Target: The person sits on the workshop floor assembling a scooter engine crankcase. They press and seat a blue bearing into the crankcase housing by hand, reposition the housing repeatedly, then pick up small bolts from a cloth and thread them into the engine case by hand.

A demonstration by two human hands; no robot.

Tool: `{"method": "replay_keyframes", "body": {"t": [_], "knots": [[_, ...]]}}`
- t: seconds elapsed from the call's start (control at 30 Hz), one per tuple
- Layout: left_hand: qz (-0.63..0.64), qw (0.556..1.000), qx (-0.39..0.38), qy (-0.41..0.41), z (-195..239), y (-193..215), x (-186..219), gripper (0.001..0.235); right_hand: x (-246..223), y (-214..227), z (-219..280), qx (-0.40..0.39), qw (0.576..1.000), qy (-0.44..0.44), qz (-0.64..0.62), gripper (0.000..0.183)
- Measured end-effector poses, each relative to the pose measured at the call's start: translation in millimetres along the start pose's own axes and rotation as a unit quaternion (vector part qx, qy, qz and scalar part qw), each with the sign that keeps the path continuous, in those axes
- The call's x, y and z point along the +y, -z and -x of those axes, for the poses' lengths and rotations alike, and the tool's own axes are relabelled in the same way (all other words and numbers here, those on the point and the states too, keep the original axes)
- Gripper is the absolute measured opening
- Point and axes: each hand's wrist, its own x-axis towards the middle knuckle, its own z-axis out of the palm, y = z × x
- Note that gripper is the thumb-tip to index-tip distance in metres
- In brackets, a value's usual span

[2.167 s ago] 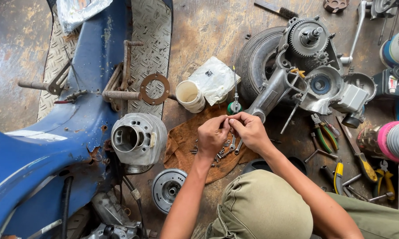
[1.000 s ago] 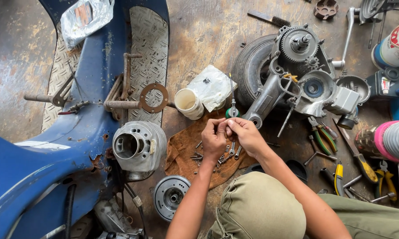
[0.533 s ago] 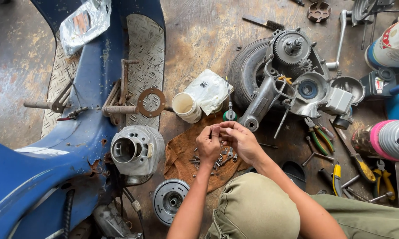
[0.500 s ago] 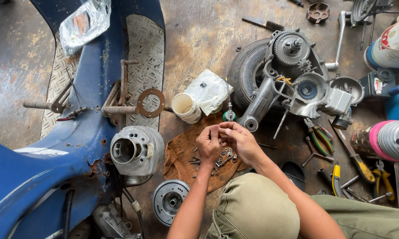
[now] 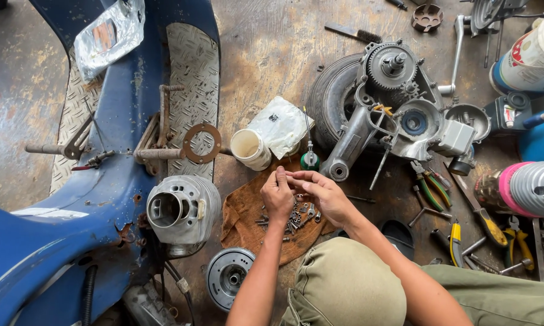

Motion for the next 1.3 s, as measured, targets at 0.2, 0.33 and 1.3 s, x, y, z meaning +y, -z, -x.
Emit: {"method": "replay_keyframes", "body": {"t": [0.2,0.33,1.3], "knots": [[0.095,0.994,-0.016,0.055,-21,-10,-18,0.048,-9,13,3,0.025,0.984,0.089,0.149,0.026],[0.095,0.991,-0.085,0.05,-30,-32,13,0.034,-32,27,15,0.095,0.941,0.167,0.28,0.019],[0.314,0.919,-0.201,0.13,-172,-242,21,0.039,-171,156,-159,0.206,0.468,0.33,0.793,0.005]]}}
